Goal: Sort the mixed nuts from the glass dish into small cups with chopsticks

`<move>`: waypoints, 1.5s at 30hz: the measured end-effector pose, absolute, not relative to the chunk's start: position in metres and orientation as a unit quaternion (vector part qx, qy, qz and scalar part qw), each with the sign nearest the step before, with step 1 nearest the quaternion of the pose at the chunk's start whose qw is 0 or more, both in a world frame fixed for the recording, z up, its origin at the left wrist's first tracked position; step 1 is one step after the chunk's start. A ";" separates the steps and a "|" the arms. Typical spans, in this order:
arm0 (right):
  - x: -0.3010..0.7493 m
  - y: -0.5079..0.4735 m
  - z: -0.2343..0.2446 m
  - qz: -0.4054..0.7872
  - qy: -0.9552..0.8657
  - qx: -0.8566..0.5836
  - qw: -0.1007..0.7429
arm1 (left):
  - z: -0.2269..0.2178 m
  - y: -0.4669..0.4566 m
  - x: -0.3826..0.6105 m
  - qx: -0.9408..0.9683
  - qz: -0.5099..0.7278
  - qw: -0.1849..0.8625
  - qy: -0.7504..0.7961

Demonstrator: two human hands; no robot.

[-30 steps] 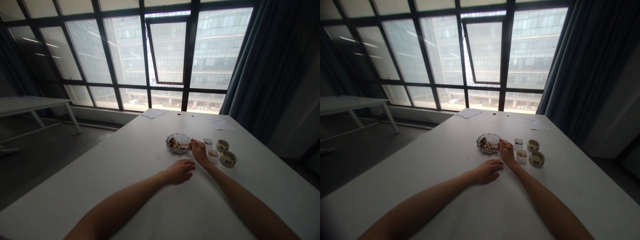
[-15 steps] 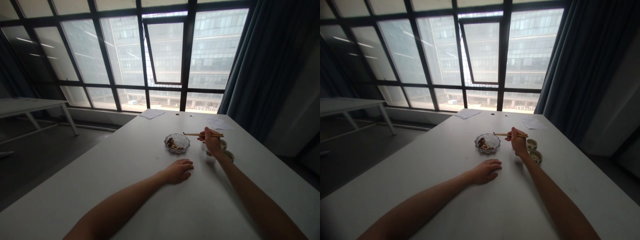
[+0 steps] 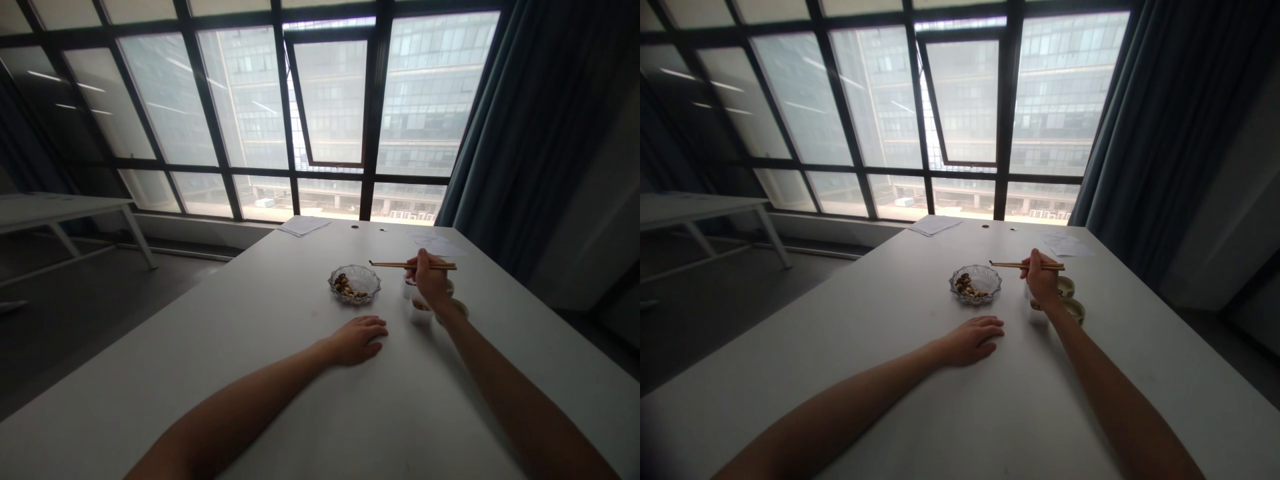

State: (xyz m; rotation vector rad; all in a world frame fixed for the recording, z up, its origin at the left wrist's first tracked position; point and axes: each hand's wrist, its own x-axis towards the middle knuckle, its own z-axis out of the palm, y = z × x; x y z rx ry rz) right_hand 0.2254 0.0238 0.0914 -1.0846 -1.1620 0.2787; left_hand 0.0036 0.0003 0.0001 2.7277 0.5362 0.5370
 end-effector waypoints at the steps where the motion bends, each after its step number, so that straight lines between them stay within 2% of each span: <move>1: 0.221 0.025 0.086 0.136 -0.537 -0.485 0.677 | 0.000 0.000 0.004 0.952 0.188 0.155 0.186; 6: 0.203 0.032 0.062 0.164 -0.616 -0.487 0.597 | 0.001 -0.001 0.004 0.951 0.195 0.153 0.187; 20: 0.218 0.036 0.061 0.072 -0.658 -0.511 0.548 | -0.001 0.000 0.006 0.951 0.195 0.149 0.187; 45: 0.210 0.027 0.059 0.047 -0.723 -0.488 0.487 | 0.000 -0.002 0.005 0.951 0.196 0.149 0.187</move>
